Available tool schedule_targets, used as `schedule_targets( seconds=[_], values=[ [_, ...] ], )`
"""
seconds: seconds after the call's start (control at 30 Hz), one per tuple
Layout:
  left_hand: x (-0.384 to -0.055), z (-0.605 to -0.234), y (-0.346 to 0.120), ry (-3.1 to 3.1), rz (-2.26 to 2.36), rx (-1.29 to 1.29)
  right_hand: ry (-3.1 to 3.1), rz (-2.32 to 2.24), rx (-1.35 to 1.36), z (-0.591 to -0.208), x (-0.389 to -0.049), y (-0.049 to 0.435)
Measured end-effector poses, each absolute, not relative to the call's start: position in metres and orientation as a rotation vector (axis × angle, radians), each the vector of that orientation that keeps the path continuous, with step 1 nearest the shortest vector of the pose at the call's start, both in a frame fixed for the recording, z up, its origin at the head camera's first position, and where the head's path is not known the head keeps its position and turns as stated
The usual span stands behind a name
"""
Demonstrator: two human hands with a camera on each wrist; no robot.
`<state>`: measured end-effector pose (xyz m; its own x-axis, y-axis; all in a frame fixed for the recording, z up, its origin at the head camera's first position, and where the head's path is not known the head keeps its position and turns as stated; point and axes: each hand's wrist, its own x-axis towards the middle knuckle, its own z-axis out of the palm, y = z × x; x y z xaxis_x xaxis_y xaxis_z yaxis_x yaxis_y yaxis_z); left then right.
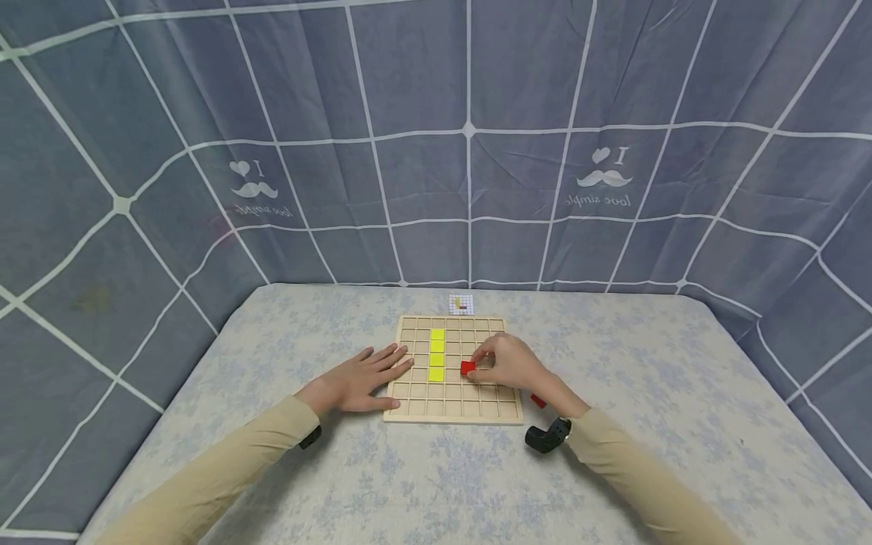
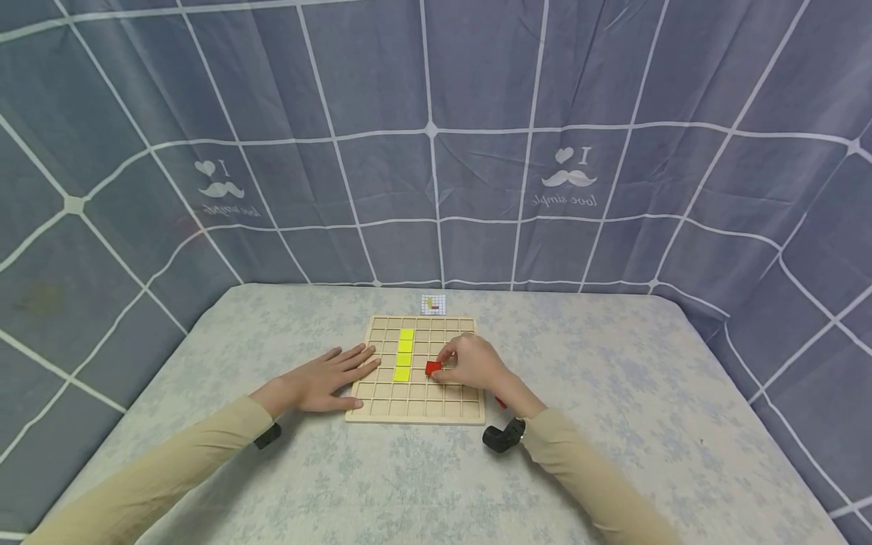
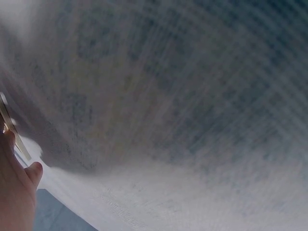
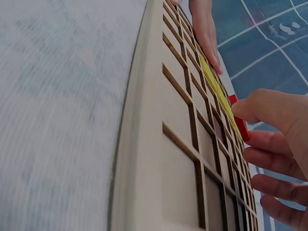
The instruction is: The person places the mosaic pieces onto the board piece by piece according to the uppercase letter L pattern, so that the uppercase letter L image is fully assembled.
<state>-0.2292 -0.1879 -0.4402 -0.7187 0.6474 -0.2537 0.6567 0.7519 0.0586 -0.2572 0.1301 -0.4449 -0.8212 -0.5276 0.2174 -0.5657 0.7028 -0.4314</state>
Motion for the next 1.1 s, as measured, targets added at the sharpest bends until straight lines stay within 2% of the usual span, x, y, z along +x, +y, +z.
schedule_targets(
  seconds=[0.4, 1.1],
  values=[
    [-0.23, -0.44, -0.187, 2.69, -0.055, 1.006, -2.832, 0.779, 0.951, -0.448, -0.256, 0.108],
    [-0.23, -0.442, -0.187, 2.699, -0.079, 0.999, -2.878, 0.782, 0.925, -0.45, -0.254, 0.104]
  ],
)
